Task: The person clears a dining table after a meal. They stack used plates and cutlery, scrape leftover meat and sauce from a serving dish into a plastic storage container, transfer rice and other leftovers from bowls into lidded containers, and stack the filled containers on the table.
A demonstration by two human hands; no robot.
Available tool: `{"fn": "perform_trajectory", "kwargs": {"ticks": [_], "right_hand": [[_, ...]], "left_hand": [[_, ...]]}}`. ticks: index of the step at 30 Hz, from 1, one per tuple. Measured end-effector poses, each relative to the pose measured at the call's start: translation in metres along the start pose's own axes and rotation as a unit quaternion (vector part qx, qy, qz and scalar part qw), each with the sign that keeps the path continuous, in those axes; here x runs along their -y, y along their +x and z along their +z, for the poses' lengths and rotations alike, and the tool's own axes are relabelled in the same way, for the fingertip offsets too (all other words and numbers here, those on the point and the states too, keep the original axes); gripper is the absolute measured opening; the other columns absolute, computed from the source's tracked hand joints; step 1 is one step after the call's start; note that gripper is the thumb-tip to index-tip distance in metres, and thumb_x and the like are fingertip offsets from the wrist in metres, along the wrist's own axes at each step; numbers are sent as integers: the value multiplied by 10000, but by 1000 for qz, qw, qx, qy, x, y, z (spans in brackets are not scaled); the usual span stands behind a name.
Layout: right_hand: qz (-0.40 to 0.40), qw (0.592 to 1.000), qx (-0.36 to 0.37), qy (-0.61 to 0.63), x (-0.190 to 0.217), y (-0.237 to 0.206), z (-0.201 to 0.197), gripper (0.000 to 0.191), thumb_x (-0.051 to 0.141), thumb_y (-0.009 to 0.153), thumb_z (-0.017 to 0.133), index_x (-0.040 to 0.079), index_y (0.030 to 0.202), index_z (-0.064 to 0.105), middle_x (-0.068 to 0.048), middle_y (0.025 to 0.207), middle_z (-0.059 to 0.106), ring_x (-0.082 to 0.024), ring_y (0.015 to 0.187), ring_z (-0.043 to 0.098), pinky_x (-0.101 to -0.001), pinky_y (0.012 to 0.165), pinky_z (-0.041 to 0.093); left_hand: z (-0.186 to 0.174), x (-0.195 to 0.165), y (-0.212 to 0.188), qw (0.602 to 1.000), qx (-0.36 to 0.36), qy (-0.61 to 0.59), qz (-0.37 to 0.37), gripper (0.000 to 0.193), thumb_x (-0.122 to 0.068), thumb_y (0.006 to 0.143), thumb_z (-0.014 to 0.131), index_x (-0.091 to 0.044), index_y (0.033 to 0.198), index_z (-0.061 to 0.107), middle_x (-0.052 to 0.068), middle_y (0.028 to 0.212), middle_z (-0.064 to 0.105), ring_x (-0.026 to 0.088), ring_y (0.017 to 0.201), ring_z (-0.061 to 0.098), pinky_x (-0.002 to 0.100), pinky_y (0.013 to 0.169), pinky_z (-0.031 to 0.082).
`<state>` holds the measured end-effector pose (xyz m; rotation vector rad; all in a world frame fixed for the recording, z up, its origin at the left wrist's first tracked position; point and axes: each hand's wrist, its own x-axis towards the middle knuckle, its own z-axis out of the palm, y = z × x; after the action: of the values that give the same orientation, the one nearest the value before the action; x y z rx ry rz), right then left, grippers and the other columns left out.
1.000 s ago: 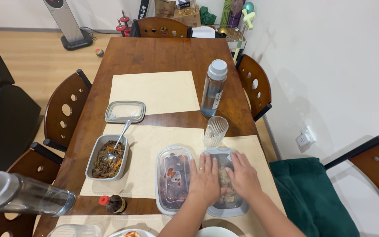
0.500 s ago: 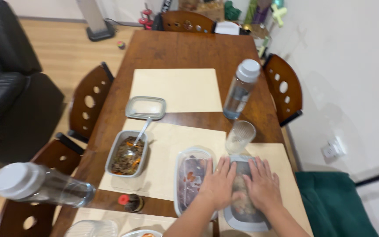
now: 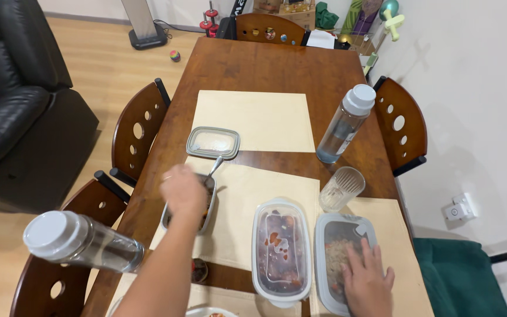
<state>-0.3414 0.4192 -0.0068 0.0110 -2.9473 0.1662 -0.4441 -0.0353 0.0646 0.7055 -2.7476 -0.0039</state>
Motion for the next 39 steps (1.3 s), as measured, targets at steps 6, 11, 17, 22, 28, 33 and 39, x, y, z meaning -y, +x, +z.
{"fn": "perform_trajectory", "kwargs": {"ticks": [6, 11, 17, 22, 28, 33, 39], "right_hand": [[-77, 984, -76, 139, 23, 17, -12, 467, 308, 778, 694, 211, 1234, 668, -79, 1449, 523, -318, 1375, 456, -531, 1090, 382], [-37, 955, -11, 296, 66, 15, -46, 336, 187, 827, 708, 115, 1155, 719, -78, 1268, 675, -305, 1206, 608, -362, 935, 512], [-58, 932, 17, 358, 136, 51, -80, 285, 174, 849, 686, 83, 1119, 711, -97, 1214, 676, -296, 1145, 630, -379, 886, 531], [-170, 923, 2, 346, 175, 85, -101, 287, 141, 877, 675, 51, 1150, 685, -126, 1202, 677, -318, 1134, 631, -402, 970, 495], [-302, 919, -6, 253, 217, 144, -96, 382, 85, 868, 662, 30, 1245, 634, -156, 1274, 651, -358, 1184, 588, -442, 988, 476], [-355, 917, 22, 180, 234, 177, -68, 423, 78, 890, 557, 59, 1310, 606, -119, 1376, 604, -331, 1299, 526, -487, 976, 444], [-383, 921, 69, 22, 255, 216, -23, 478, 67, 865, 476, 134, 1319, 609, -60, 1516, 518, -325, 1435, 316, -671, 1044, 268]], "left_hand": [[-4, -71, 24, 952, -104, -168, 235, 98, -60, 808, 602, -76, 878, 669, 133, 944, 658, 351, 931, 631, 498, 779, 519], [-12, -8, 68, 964, 218, -73, -132, 219, -108, 916, 622, -54, 1093, 738, 171, 1221, 693, 353, 1144, 685, 461, 877, 600], [0, 48, 41, 916, 343, -85, -190, 312, -111, 944, 600, -18, 1200, 750, 223, 1295, 685, 377, 1212, 667, 458, 968, 563], [19, 25, 26, 921, 328, -140, -155, 281, -107, 924, 598, -19, 1151, 739, 221, 1255, 688, 372, 1169, 674, 453, 956, 563], [18, -8, 3, 934, 296, -181, -82, 238, -61, 909, 589, -14, 1059, 767, 235, 1131, 726, 390, 1064, 708, 459, 918, 572], [-17, -18, -8, 923, 345, -161, -64, 220, -52, 901, 617, -19, 1068, 757, 226, 1149, 718, 374, 1081, 708, 446, 916, 580], [-68, -27, -18, 916, 383, -120, 5, 232, -57, 920, 615, -50, 1109, 750, 191, 1183, 714, 336, 1104, 706, 419, 928, 582]]}}
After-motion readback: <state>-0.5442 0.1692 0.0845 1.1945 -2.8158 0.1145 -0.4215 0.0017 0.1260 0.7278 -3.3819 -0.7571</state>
